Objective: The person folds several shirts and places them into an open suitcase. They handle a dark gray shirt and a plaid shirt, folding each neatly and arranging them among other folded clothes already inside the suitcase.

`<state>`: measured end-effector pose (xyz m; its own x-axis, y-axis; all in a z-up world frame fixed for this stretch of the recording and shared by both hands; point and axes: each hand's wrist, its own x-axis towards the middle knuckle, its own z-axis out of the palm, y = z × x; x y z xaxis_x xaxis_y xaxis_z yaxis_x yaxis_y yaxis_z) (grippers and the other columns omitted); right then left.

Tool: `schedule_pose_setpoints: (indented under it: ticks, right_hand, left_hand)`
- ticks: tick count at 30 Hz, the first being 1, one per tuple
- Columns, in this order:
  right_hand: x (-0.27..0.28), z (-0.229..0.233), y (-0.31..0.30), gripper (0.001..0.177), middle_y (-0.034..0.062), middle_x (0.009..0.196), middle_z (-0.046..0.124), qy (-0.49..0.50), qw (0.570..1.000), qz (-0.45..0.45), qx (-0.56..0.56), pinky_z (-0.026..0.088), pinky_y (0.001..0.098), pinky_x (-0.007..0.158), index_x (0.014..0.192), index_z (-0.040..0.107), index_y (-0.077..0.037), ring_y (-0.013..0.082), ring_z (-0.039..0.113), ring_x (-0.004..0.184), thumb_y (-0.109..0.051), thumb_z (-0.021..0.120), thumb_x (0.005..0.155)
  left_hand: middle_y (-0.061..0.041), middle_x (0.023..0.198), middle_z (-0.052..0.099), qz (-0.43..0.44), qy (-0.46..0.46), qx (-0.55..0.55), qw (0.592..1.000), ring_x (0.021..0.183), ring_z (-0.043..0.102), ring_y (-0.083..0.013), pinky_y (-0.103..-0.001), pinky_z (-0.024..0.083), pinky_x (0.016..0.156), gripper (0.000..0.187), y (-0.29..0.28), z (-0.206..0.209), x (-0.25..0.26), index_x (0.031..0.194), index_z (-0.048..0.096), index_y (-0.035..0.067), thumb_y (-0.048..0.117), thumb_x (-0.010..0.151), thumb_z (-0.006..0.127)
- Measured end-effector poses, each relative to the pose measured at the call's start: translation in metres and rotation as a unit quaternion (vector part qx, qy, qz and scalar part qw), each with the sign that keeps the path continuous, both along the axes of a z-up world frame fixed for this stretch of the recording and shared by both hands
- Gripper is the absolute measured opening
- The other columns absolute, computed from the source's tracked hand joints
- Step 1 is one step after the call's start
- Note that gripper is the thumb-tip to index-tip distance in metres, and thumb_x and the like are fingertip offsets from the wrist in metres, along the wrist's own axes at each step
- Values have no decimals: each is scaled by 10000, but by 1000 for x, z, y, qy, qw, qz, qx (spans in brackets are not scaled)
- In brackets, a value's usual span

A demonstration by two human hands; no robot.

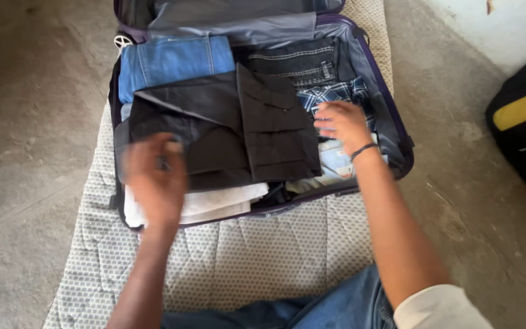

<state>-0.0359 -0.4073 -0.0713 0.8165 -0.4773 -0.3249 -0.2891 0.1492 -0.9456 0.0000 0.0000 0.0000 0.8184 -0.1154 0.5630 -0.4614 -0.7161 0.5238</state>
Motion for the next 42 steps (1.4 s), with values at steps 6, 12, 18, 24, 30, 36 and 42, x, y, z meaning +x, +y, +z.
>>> schedule_pose_setpoints:
  ticks: [6, 12, 18, 24, 30, 36, 42]
  right_hand:
    - [6, -29, 13, 346, 131, 1104, 738, 55, 998, 37, -5, 585, 387, 792, 1140, 696, -62, 257, 729, 978, -315, 712, 904]
    - [17, -73, 0, 327, 106, 1062, 728, 89, 992, 16, 82, 590, 420, 743, 1146, 681, -80, 262, 708, 908, -270, 710, 881]
    - [27, -106, -14, 320, 91, 1024, 731, 107, 993, -34, 41, 555, 416, 703, 1176, 665, -81, 247, 698, 832, -280, 661, 926]
    - [26, -102, -5, 315, 101, 959, 747, 108, 988, 64, 94, 555, 365, 689, 1163, 661, -109, 212, 723, 774, -317, 621, 930]
    - [21, -64, 8, 371, 28, 843, 653, 158, 980, 75, 93, 500, 348, 664, 1036, 642, -69, 175, 613, 726, -425, 706, 953]
    - [14, -25, 13, 322, 35, 954, 644, 172, 980, 31, 98, 529, 382, 690, 1004, 661, -124, 184, 616, 825, -414, 731, 882]
    - [10, -8, 11, 368, 69, 977, 657, 134, 976, 61, 161, 590, 410, 721, 1061, 659, -101, 211, 638, 830, -420, 717, 888]
  left_hand:
    - [-169, 1125, 729, -73, 177, 15, 981, 991, 715, -360, -448, 565, 800, 335, -122, 9, 5, 1183, 663, 26, 210, 913, 737]
    - [-226, 1071, 720, 10, 176, 94, 980, 982, 703, -388, -460, 560, 841, 504, -165, -7, 43, 1222, 613, -10, 248, 827, 790]
    - [-182, 1048, 751, 26, 336, 58, 940, 1009, 717, -335, -419, 563, 911, 485, -166, -19, 68, 1125, 712, 28, 281, 744, 873]
    - [-165, 1101, 722, 25, 301, 33, 953, 1020, 702, -319, -413, 548, 894, 575, -159, -10, 69, 1169, 645, 31, 205, 687, 903]
    - [-193, 1277, 577, -83, 50, 313, 945, 1193, 556, -357, -508, 514, 944, 456, -179, -2, -7, 1218, 599, 48, 282, 893, 817]
    - [-206, 1302, 534, -319, -22, 368, 873, 1322, 455, -355, -497, 404, 1058, 716, -194, 0, -55, 1219, 583, 30, 366, 657, 873]
    - [-146, 1280, 556, -323, 40, 404, 855, 1287, 507, -299, -454, 451, 1014, 672, -198, -6, -55, 1294, 557, 43, 349, 775, 854]
